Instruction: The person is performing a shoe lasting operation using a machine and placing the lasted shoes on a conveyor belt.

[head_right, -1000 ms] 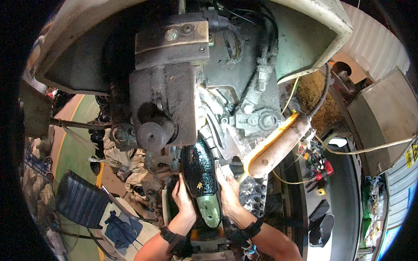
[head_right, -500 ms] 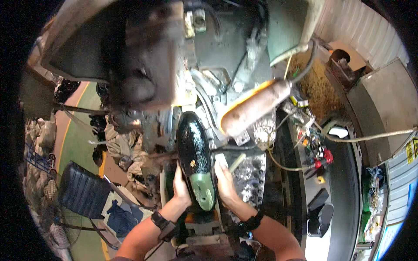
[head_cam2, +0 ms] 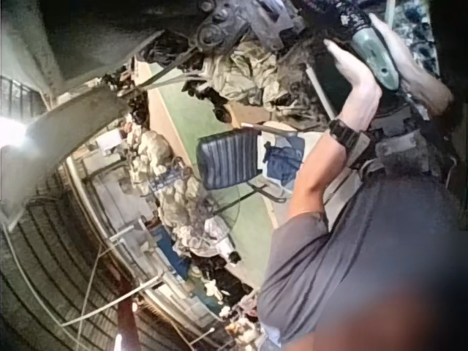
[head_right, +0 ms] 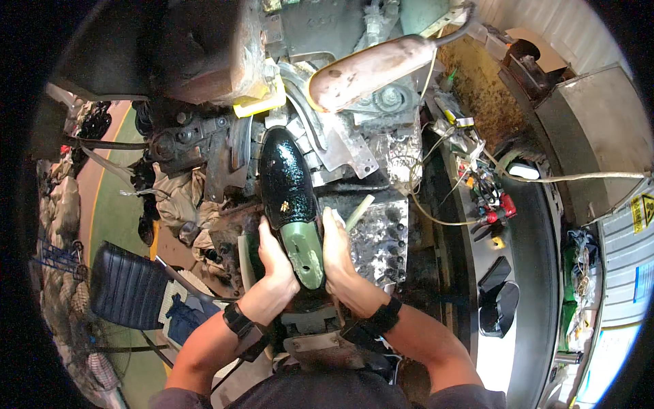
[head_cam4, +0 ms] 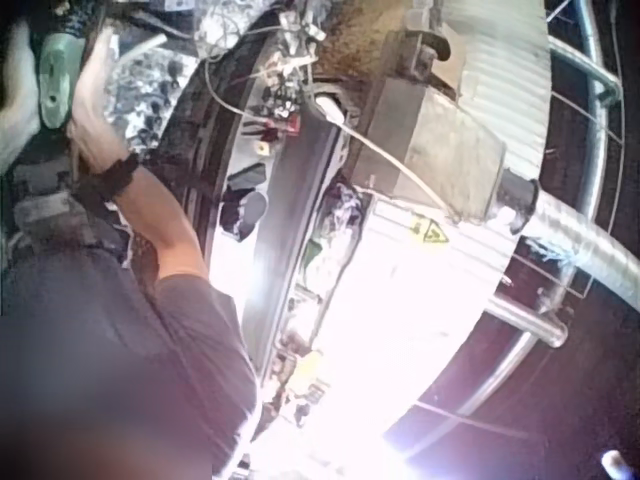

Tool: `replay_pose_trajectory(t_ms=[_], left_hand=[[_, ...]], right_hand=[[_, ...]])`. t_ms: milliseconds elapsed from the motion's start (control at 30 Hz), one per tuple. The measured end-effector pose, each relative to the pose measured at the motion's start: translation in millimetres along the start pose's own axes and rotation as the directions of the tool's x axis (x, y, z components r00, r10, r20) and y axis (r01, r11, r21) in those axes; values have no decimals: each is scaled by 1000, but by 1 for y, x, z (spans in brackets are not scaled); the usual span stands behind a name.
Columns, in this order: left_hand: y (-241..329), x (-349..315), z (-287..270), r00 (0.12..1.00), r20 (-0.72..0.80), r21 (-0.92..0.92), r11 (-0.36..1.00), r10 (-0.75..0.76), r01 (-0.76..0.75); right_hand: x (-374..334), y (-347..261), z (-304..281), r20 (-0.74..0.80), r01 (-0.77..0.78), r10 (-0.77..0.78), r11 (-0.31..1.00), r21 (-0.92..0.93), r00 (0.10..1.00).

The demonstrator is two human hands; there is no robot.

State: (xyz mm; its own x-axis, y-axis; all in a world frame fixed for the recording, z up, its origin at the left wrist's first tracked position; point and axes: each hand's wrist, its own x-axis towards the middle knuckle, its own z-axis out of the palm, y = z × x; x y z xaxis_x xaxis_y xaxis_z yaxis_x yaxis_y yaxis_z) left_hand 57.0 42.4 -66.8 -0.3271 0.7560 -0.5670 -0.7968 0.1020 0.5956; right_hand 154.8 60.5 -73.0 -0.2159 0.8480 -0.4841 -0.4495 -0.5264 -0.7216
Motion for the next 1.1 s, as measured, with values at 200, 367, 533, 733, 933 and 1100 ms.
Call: replay_pose_trajectory(t_ms=[200,367,533,733,933,1100], left_hand=[[7,-2,-4,990,134,-105,993,-43,57],[25,10,-29,973,221,-19,998,64,-61],[41,34,-125,947,147,300,899,287,-319],[33,57,-345,860,-299,556,808,413,-195],[-54,54,-424,883,-454,651,720,118,239],[-53,43,-403,917,-398,567,793,28,222]], right_hand=[[6,4,-9,129,125,-126,992,19,984],[5,2,-18,97,235,-226,967,-95,969],[-9,-31,-100,83,81,-51,904,-420,995],[8,34,-316,-393,-49,-244,796,-604,887],[21,165,-382,-615,-240,170,970,-31,770],[14,174,-392,-561,-271,86,928,-254,823]])
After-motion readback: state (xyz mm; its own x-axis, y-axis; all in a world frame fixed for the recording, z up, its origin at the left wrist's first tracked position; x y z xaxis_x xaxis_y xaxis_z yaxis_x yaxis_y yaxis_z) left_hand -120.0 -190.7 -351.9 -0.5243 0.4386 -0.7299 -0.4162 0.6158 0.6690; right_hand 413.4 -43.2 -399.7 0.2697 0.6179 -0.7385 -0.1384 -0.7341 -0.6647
